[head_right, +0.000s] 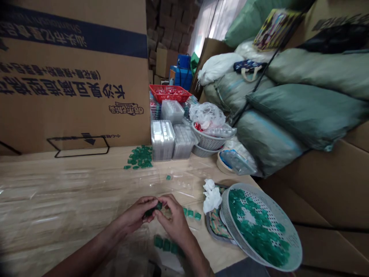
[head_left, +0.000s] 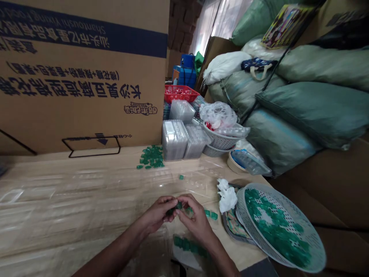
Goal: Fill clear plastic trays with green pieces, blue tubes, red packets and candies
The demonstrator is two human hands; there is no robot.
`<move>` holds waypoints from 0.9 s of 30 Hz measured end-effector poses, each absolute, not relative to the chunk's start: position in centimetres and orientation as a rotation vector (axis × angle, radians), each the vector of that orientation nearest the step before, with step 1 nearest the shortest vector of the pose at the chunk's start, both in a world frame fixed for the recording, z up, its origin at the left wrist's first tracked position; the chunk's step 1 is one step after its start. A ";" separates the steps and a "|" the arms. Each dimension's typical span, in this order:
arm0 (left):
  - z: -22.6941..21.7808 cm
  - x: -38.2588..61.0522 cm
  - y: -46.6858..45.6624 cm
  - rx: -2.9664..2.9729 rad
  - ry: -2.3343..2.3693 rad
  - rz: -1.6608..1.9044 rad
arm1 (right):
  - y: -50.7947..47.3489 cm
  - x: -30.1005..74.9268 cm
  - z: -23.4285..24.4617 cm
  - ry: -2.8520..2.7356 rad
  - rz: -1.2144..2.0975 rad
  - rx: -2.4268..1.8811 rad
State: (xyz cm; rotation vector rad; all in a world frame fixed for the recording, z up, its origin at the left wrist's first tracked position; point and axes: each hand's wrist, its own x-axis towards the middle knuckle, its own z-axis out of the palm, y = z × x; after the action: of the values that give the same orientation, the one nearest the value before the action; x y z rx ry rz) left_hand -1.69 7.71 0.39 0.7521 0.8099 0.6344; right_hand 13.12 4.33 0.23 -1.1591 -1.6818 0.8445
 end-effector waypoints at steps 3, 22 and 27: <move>0.1 -1.6 7.9 0.707 0.867 0.640 | 6.0 14.7 -0.5 -1.817 0.742 -1.226; 1.1 -3.0 8.6 0.200 0.699 0.722 | 11.9 16.9 -2.2 -1.949 0.418 -1.452; 1.3 -2.3 8.4 0.189 0.707 0.754 | 8.3 14.0 1.1 -1.997 0.814 -1.194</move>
State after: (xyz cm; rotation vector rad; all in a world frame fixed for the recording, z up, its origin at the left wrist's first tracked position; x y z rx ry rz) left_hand -2.31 8.42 1.31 0.1894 0.7066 0.7543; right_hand 13.96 8.30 1.14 -1.1944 -1.9967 0.8142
